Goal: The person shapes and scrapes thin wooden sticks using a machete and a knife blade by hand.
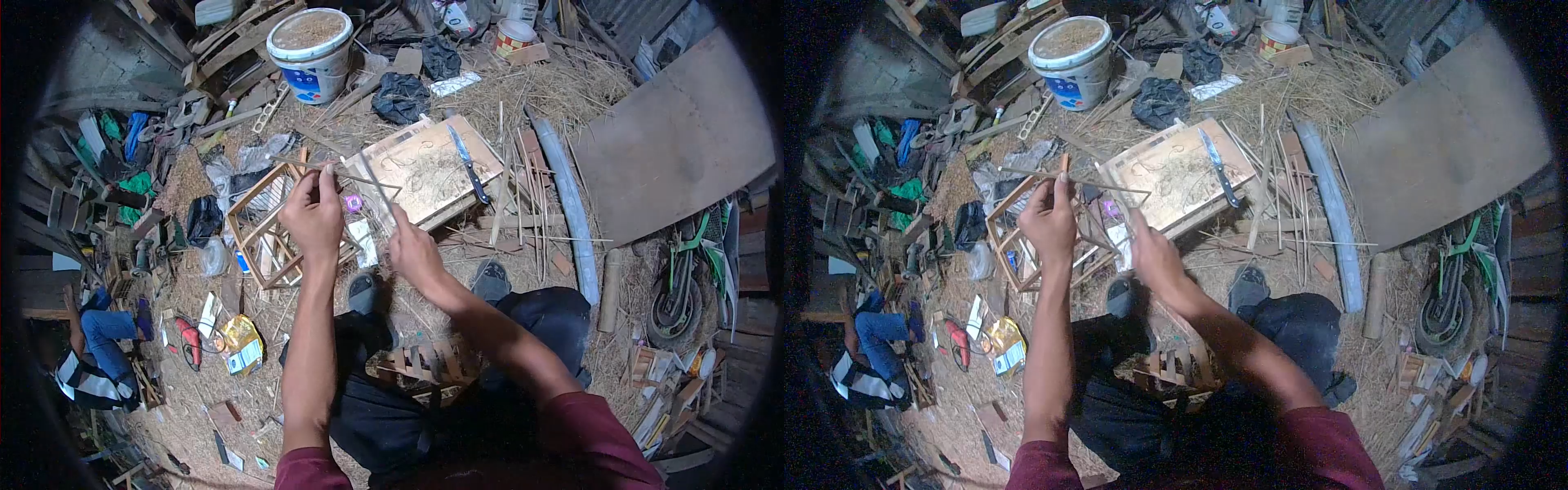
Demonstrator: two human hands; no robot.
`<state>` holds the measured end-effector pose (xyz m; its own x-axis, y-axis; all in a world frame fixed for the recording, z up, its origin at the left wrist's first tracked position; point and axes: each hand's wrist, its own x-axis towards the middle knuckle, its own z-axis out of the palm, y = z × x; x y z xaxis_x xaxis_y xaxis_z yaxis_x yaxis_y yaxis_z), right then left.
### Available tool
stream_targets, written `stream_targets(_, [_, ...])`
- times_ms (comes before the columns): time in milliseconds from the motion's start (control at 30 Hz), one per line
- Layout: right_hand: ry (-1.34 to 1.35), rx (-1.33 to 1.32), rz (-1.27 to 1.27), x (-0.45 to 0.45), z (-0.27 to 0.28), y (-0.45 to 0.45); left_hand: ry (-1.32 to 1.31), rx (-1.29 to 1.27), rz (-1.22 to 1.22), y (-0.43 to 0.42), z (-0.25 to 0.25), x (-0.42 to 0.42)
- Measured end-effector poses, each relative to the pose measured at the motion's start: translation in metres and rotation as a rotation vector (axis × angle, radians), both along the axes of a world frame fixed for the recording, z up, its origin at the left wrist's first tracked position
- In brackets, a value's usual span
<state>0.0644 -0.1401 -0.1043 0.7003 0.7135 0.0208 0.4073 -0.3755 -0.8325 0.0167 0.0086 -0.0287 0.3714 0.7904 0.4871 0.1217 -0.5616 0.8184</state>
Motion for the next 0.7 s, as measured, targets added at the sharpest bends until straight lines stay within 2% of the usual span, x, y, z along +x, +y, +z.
stream_targets(67, [0.041,-0.100,-0.014,0.009,-0.020,-0.003,0.005,-0.006,-0.010,0.005,-0.004,-0.003])
stream_targets(100, [0.055,-0.117,0.011,0.007,-0.014,-0.002,0.035,0.104,0.012,0.004,-0.004,-0.003])
stream_targets(200, [-0.150,0.189,0.048,-0.004,0.005,0.000,0.031,0.064,0.019,0.001,0.000,0.002])
stream_targets(233, [-0.150,0.176,0.027,-0.005,-0.001,-0.001,-0.013,0.034,0.001,0.001,-0.003,0.004])
stream_targets(333, [0.354,-0.229,-0.093,0.012,-0.038,-0.008,0.022,-0.066,0.000,-0.001,0.000,0.001])
stream_targets(367, [0.159,-0.260,-0.095,0.021,-0.084,-0.018,-0.018,-0.036,-0.012,0.000,-0.005,0.003])
stream_targets(433, [0.018,-0.261,-0.072,0.027,-0.091,-0.026,-0.097,0.023,-0.036,-0.001,-0.012,0.012])
stream_targets(467, [-0.051,-0.267,-0.057,0.026,-0.096,-0.028,-0.052,0.027,-0.035,0.002,-0.014,0.010])
stream_targets(567, [0.023,-0.168,-0.082,0.027,-0.086,-0.025,0.147,0.054,-0.023,0.008,0.007,0.003])
stream_targets(633, [0.048,-0.104,-0.123,0.027,-0.070,-0.016,0.115,0.004,-0.059,0.017,0.003,-0.001])
stream_targets(700, [0.102,-0.058,-0.045,0.025,-0.036,-0.008,0.039,-0.084,-0.103,0.017,-0.001,-0.001])
